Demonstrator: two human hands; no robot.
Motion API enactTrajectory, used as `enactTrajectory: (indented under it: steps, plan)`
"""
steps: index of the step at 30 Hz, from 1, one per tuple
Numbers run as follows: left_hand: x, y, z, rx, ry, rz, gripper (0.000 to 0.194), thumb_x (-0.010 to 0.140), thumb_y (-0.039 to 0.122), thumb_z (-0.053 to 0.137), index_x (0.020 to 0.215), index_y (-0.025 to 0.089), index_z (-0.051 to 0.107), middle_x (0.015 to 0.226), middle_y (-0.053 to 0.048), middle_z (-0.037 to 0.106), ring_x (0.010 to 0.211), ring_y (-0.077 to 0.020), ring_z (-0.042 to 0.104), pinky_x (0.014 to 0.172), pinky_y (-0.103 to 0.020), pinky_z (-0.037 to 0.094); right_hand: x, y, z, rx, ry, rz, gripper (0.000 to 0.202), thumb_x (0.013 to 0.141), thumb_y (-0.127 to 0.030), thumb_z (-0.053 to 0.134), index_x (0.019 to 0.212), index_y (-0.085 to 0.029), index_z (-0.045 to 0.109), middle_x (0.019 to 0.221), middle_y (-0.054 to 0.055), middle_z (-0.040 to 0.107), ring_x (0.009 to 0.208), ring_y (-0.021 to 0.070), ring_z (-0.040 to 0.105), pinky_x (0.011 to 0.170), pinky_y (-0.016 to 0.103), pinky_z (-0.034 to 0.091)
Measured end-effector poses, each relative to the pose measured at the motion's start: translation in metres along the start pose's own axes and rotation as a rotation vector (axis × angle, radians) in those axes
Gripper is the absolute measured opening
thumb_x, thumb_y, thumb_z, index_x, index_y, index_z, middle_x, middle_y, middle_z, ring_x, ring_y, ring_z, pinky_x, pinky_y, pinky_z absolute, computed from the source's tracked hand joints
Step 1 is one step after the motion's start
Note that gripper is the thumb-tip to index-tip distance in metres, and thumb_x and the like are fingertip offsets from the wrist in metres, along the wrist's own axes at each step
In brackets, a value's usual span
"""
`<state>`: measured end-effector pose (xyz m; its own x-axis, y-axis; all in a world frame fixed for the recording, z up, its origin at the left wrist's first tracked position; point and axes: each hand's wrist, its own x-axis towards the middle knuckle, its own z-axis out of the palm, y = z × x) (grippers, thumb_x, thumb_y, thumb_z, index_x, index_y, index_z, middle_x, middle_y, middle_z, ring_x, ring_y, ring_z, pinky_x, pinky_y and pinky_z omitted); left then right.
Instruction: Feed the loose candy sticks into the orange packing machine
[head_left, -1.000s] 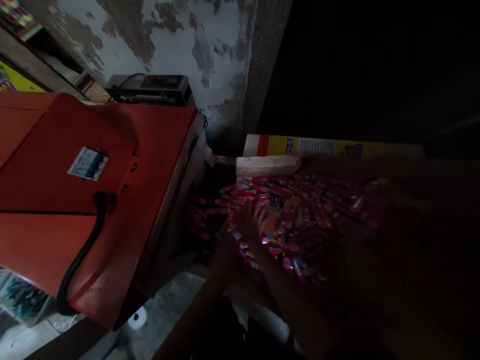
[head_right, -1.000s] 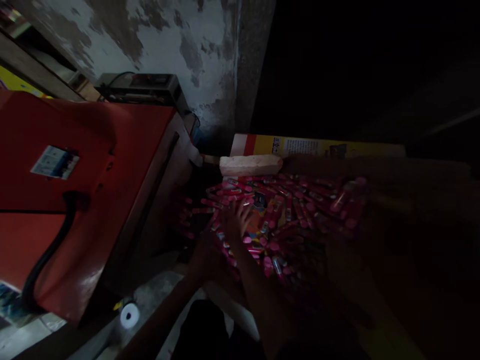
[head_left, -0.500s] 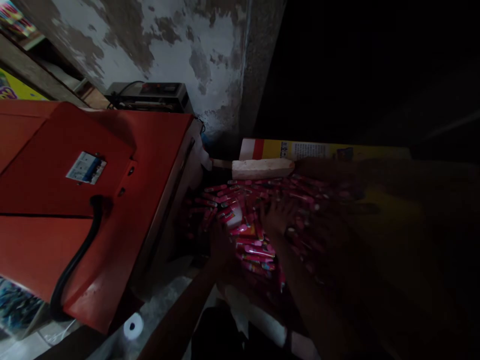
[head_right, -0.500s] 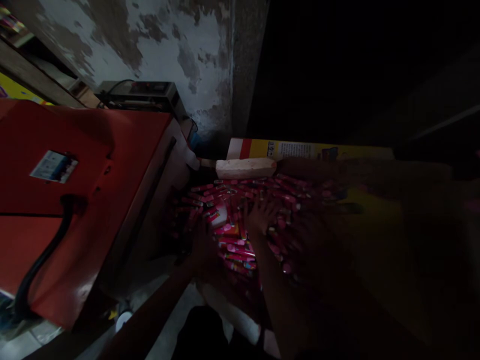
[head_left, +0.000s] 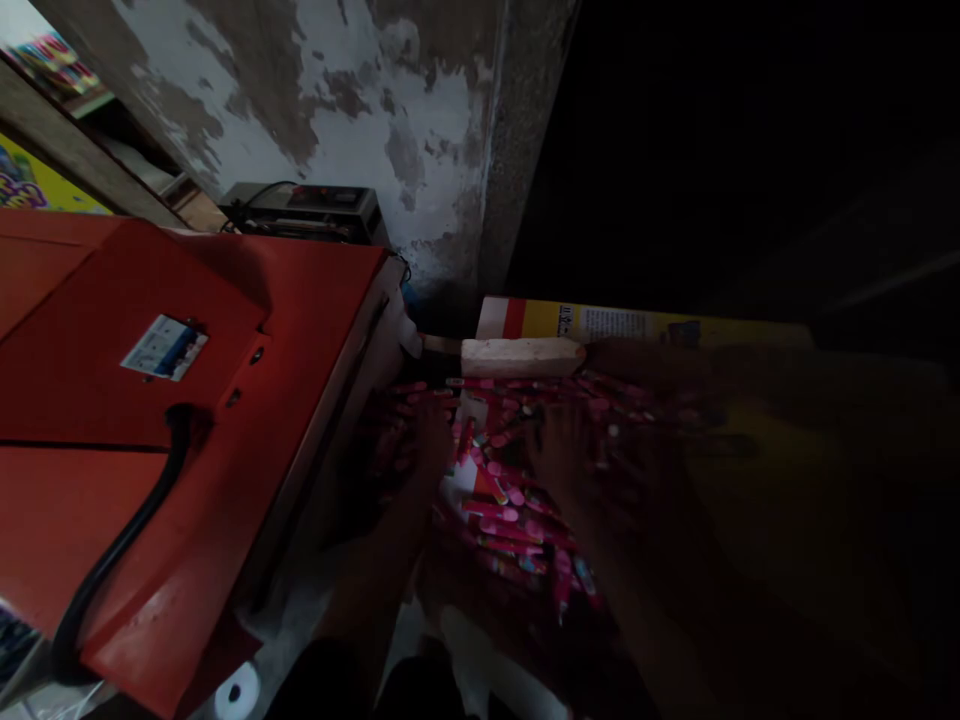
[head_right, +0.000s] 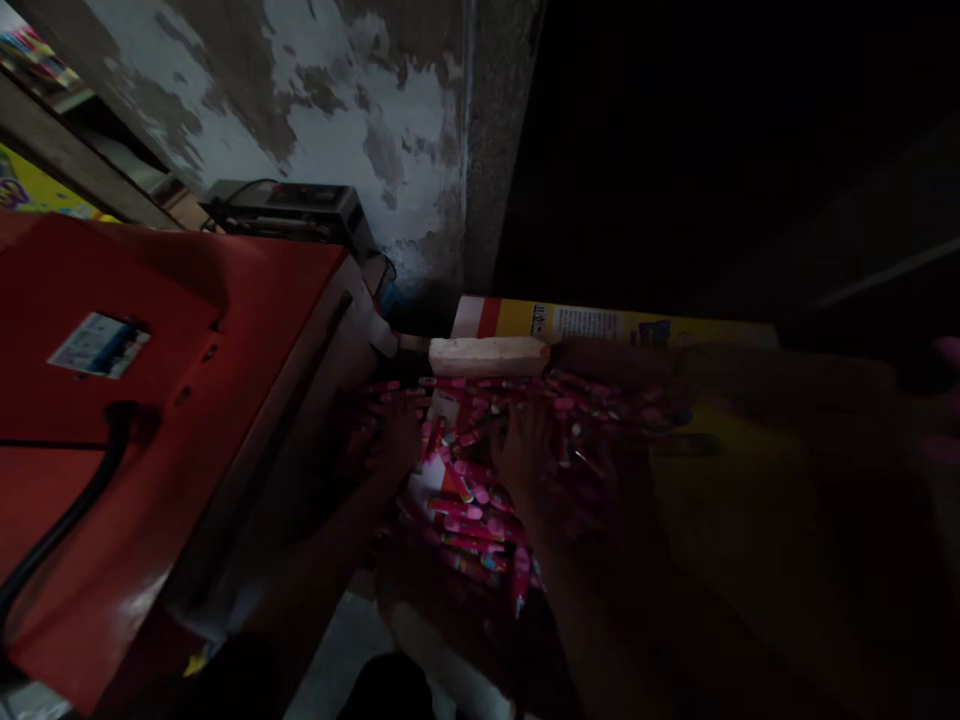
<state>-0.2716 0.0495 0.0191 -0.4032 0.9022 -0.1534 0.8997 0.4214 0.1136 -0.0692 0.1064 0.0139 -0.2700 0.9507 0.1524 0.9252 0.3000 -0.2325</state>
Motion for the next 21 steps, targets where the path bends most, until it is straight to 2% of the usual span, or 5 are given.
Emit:
enactTrajectory:
  steps: [4, 9, 13, 17, 21]
  plan:
    - [0.026, -0.003, -0.011, 0.003, -0.071, -0.085, 0.034, 0.089, 0.005, 0.039, 0.115, 0.001, 0.061, 0.126, -0.025, 0.059, 0.124, -0.0325, 0.05, 0.1, -0.043, 0.04, -0.022, 0.011, -0.004, -0.058, 0.015, 0.013, 0.058, 0.093, -0.039, 0.039, 0.145, -0.014, 0.042, 0.152, 0.019, 0.035, 0.142, 0.0367, 0.022, 0.111, 0.059, 0.025]
    - [0.009, -0.008, -0.015, -0.057, -0.044, -0.094, 0.025, 0.092, 0.013, 0.042, 0.107, 0.005, 0.06, 0.11, -0.021, 0.064, 0.106, -0.0292, 0.06, 0.088, -0.037, 0.045, -0.044, 0.001, -0.004, -0.069, 0.031, 0.204, 0.073, 0.092, -0.047, 0.04, 0.156, -0.021, 0.017, 0.161, 0.017, 0.015, 0.142, 0.0426, 0.02, 0.105, 0.066, 0.025]
    - [0.0, -0.016, -0.023, -0.101, 0.002, -0.114, 0.021, 0.092, 0.016, 0.042, 0.102, 0.006, 0.059, 0.104, -0.019, 0.064, 0.102, -0.0278, 0.061, 0.087, -0.037, 0.045, -0.039, -0.03, 0.01, -0.005, 0.027, 0.238, 0.072, 0.094, -0.051, 0.037, 0.156, -0.021, 0.016, 0.162, 0.019, 0.005, 0.141, 0.0448, 0.02, 0.105, 0.064, 0.027]
    - [-0.006, -0.023, -0.044, -0.492, 0.163, -0.221, 0.018, 0.093, 0.023, 0.043, 0.099, 0.011, 0.057, 0.105, -0.017, 0.062, 0.106, -0.0268, 0.059, 0.093, -0.04, 0.044, -0.034, -0.069, 0.029, 0.008, -0.009, 0.244, 0.068, 0.095, -0.053, 0.033, 0.152, -0.018, 0.03, 0.16, 0.021, 0.016, 0.142, 0.0473, 0.018, 0.105, 0.066, 0.025]
    - [-0.05, -0.028, -0.064, -0.836, 0.196, -0.294, 0.024, 0.097, 0.033, 0.04, 0.102, 0.015, 0.055, 0.104, -0.012, 0.066, 0.098, -0.0207, 0.063, 0.087, -0.033, 0.05, -0.039, -0.095, 0.037, -0.013, -0.067, 0.166, 0.068, 0.095, -0.05, 0.035, 0.154, -0.017, 0.026, 0.159, 0.024, 0.017, 0.142, 0.0479, 0.017, 0.105, 0.068, 0.022]
